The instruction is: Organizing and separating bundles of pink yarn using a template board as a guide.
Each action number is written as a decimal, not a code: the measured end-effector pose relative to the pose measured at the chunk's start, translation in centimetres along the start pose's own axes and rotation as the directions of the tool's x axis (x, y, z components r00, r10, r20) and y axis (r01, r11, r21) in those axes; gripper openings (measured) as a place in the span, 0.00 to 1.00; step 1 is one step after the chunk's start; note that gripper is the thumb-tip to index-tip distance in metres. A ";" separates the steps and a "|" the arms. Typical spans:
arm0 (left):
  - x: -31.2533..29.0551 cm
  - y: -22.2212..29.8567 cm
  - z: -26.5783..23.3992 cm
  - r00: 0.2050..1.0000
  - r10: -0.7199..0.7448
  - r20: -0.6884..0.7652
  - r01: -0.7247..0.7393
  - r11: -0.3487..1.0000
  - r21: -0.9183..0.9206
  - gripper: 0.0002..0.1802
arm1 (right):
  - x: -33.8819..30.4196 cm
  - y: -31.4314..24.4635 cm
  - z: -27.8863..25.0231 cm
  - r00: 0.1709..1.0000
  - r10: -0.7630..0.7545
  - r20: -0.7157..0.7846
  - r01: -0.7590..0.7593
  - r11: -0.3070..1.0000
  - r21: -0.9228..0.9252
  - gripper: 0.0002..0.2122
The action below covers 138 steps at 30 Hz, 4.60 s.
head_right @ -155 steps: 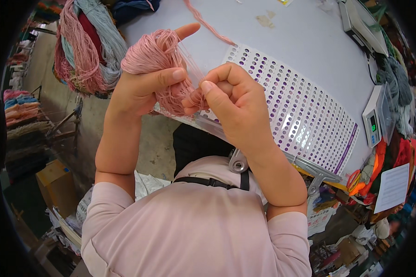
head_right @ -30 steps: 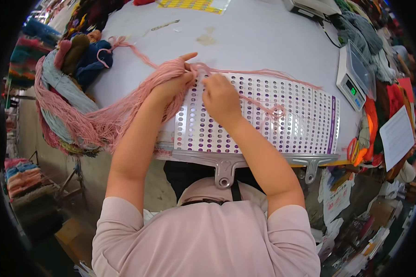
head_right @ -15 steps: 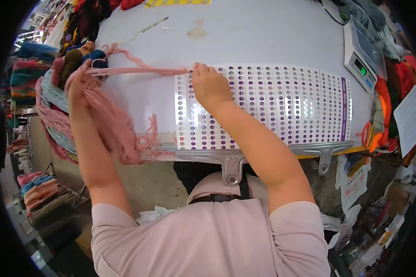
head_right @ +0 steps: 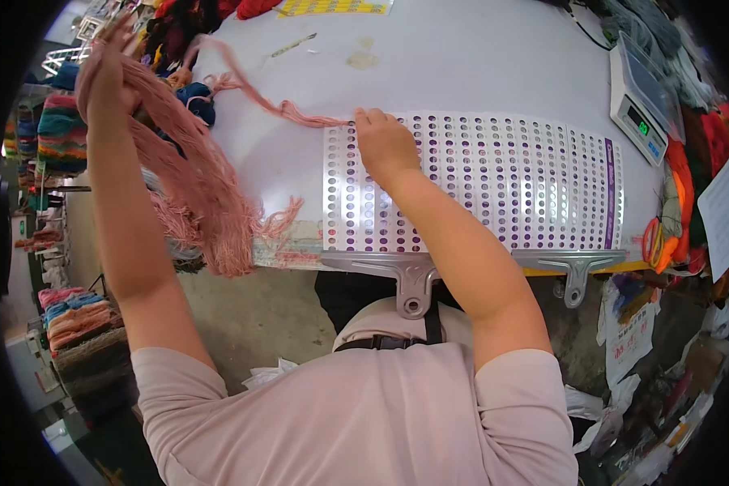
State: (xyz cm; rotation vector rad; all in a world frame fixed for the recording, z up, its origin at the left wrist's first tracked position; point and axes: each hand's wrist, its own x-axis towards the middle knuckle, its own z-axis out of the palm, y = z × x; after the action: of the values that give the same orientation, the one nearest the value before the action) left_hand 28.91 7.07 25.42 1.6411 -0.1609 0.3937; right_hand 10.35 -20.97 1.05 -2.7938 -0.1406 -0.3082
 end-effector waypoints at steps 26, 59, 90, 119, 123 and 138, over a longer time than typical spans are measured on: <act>-23.5 -15.2 7.8 0.856 -0.393 0.335 0.408 0.913 0.029 0.09 | 2.5 -2.5 -0.6 0.914 0.380 0.138 -0.404 0.842 0.357 0.07; -26.1 -14.5 9.8 0.801 -0.050 0.596 -0.431 0.642 0.634 0.07 | 3.3 -2.4 -0.5 0.882 0.401 0.246 -0.461 0.842 0.280 0.08; -26.3 -15.0 10.1 0.820 0.042 0.571 -0.478 0.599 0.643 0.08 | 4.9 -1.1 -1.7 0.862 0.268 0.431 -0.501 0.584 0.638 0.11; -26.9 -15.6 9.9 0.834 0.130 0.536 -0.484 0.638 0.599 0.12 | 11.7 -1.6 0.1 0.897 -0.011 0.442 -0.268 0.781 0.565 0.09; -26.7 -15.6 10.0 0.822 0.075 0.565 -0.482 0.620 0.619 0.12 | 12.3 -1.9 0.0 0.925 -0.078 0.372 -0.134 0.849 0.510 0.11; -25.0 -5.5 4.9 0.649 -0.226 0.727 0.758 0.284 -0.588 0.27 | -0.7 -7.6 -8.9 0.984 -0.164 0.066 0.031 0.528 0.849 0.06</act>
State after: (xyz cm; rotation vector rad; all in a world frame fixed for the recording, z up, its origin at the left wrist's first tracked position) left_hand 8.30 -0.27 11.30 0.5906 -0.1667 -0.6436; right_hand 6.96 -16.78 11.44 -1.8031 -0.3730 -0.0276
